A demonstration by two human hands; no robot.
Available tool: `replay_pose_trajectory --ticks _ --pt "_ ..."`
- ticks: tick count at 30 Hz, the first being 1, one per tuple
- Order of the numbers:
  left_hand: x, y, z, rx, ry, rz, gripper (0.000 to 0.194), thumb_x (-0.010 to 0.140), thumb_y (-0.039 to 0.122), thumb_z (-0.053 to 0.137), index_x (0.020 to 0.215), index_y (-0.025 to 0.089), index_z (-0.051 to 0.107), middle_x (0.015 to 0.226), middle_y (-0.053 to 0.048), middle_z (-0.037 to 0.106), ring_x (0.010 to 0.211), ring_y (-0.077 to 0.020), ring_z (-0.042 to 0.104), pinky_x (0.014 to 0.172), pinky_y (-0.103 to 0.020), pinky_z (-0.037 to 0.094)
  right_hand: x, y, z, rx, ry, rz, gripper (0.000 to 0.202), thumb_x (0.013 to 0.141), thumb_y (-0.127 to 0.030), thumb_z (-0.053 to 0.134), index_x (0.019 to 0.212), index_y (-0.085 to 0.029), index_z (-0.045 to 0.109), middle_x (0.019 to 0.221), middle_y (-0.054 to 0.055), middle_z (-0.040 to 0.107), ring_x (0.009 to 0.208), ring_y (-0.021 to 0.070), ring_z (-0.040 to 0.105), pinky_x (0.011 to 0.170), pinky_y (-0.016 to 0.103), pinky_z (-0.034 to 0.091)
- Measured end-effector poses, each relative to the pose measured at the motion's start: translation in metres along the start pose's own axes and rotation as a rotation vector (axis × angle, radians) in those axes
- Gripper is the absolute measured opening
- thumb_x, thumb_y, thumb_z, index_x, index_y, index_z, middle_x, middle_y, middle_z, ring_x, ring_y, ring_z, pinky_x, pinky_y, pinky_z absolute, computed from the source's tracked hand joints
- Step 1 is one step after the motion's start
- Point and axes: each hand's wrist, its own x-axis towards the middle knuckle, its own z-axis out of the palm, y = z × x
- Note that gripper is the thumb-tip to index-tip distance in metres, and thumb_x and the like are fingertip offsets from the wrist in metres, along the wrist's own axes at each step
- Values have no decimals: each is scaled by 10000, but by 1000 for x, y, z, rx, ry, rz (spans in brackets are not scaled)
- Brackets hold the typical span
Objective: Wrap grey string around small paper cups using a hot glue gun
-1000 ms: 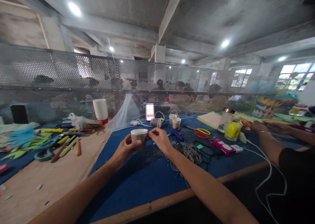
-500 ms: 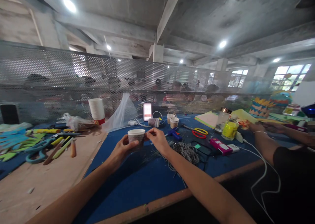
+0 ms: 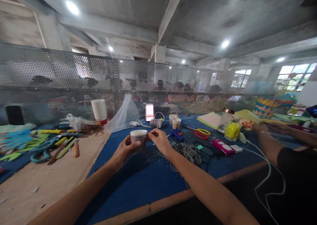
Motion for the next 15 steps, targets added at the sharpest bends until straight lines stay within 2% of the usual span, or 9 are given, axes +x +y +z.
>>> replay_pose_trajectory --ticks 7,15 --pt "1 -1 0 -6 -8 -1 632 714 376 910 1266 158 693 1278 -164 750 1169 -352 711 1022 -468 544 0 2 -1 -22 7 -10 177 856 -378 683 807 -208 668 779 13 741 752 202 741 765 326 587" --pt "1 0 0 -4 -5 -8 624 708 382 915 1255 171 701 1260 -150 759 1152 -326 717 985 -413 557 0 0 0 1 9 -6 159 849 -356 684 799 -207 661 758 9 735 732 199 743 746 321 584"
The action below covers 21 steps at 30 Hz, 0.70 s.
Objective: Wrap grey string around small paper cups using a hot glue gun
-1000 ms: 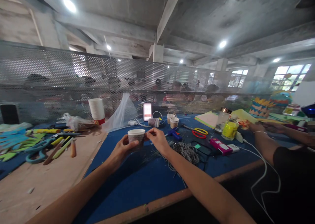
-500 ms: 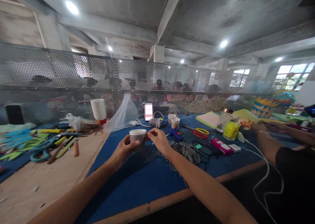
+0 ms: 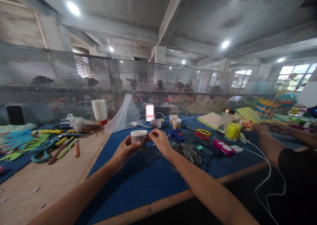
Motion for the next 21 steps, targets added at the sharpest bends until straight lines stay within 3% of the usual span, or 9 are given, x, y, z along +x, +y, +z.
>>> replay_pose_trajectory --ticks 21 --pt "0 1 2 8 19 9 659 665 383 932 1245 155 716 1242 -168 767 1138 -353 728 974 -443 574 -1 -1 1 5 -11 18 149 861 -340 686 804 -203 669 767 11 739 751 198 747 769 316 581"
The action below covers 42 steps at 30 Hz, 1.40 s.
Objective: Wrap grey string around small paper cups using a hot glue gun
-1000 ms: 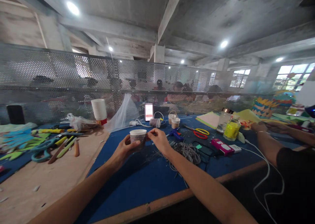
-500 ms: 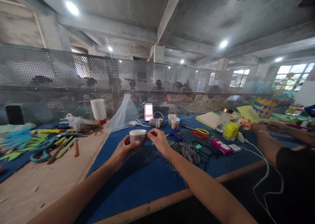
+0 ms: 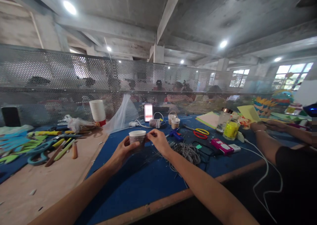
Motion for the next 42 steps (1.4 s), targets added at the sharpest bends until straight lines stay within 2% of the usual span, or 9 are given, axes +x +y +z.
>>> replay_pose_trajectory --ticks 5,15,26,31,33,37,39,42 --pt "0 0 3 -4 44 -2 688 605 414 951 1206 160 730 1207 -170 779 1116 -366 735 964 -460 580 0 -2 0 -2 3 4 146 862 -333 686 798 -204 669 767 8 738 757 199 747 773 317 591" --pt "-1 2 4 -10 35 -11 647 638 390 938 1202 160 719 1229 -163 774 1161 -360 719 976 -445 571 -2 -3 0 -21 5 12 160 869 -351 696 795 -210 673 774 12 748 768 207 748 790 331 600" --pt "0 -1 3 -6 44 -2 684 619 403 944 1211 154 708 1191 -157 777 1122 -357 728 998 -475 562 -2 -4 0 -33 10 -3 149 871 -336 678 789 -211 671 767 14 747 765 216 747 775 330 582" --pt "-1 1 4 -6 37 -12 664 626 385 947 1205 159 714 1185 -148 777 1075 -332 743 971 -443 573 -3 -8 0 -42 1 24 130 883 -306 648 795 -213 668 764 5 734 758 204 736 784 325 577" --pt "-2 1 4 3 35 -7 665 628 381 947 1212 162 714 1190 -146 776 1069 -327 744 962 -431 572 -5 -12 -1 -75 42 -19 118 903 -294 619 846 -212 680 823 13 732 781 195 724 808 327 572" --pt "0 0 3 19 18 -7 659 638 379 937 1220 167 710 1180 -146 775 1073 -335 740 934 -426 574 -10 -24 -4 -192 147 -267 113 930 -300 631 952 -230 716 1004 33 696 949 188 677 951 331 539" --pt "1 0 2 22 20 -15 657 624 378 942 1208 174 719 1176 -142 777 1065 -334 740 921 -422 575 -12 -30 -5 -225 117 -348 104 936 -302 648 939 -238 730 1018 36 672 1014 194 655 1005 335 517" --pt "1 -1 1 22 33 -21 647 604 376 952 1178 177 729 1171 -135 777 1048 -330 741 907 -420 576 -13 -33 -5 -237 75 -381 86 930 -290 672 910 -241 741 1043 43 650 1069 203 643 1055 348 493"
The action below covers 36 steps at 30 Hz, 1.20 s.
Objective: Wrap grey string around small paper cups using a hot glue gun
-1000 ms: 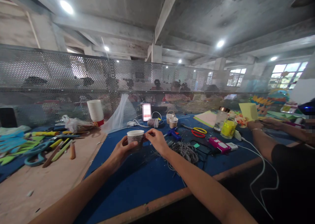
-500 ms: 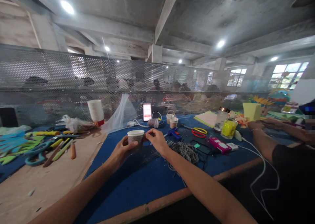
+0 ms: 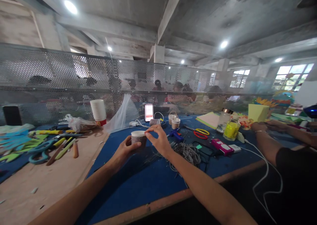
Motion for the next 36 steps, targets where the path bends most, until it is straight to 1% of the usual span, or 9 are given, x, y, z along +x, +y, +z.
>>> replay_pose_trajectory --ticks 7,14,18,25,30,36 --pt "1 -4 -3 -2 -29 -15 613 657 378 933 1183 158 708 1180 -139 769 1073 -327 732 929 -416 566 0 4 2 17 -10 -1 46 906 -253 683 873 -236 710 1050 51 646 1084 211 648 1081 372 484" --pt "2 -5 -2 -16 -45 -32 611 636 383 948 1166 163 738 1149 -140 784 1050 -327 737 916 -406 565 0 10 4 17 -23 3 38 899 -245 678 864 -234 685 1090 51 646 1123 206 642 1107 379 469" --pt "3 -6 -4 -26 -75 -43 610 673 373 932 1206 161 726 1184 -146 775 1050 -315 737 918 -401 568 -1 10 4 16 -25 -5 44 902 -233 671 859 -235 679 1101 52 644 1134 205 641 1113 374 463" --pt "1 -5 -5 -10 -72 -56 609 675 382 928 1210 169 732 1171 -149 777 1050 -335 741 900 -412 581 -2 10 5 31 -18 -5 43 898 -240 662 856 -234 661 1070 47 648 1106 202 648 1087 368 481" --pt "-1 -3 -3 -6 -63 -52 617 652 392 938 1194 166 747 1164 -151 783 1047 -344 744 916 -425 576 -2 9 6 76 -10 -21 55 898 -254 655 849 -229 659 1033 48 647 1066 205 652 1058 368 493" --pt "1 -5 -4 5 -86 -62 608 691 391 914 1218 163 714 1180 -143 776 1064 -330 738 914 -404 574 -3 10 7 67 -15 -5 66 904 -279 667 865 -228 651 1035 39 649 1064 193 650 1053 354 492"
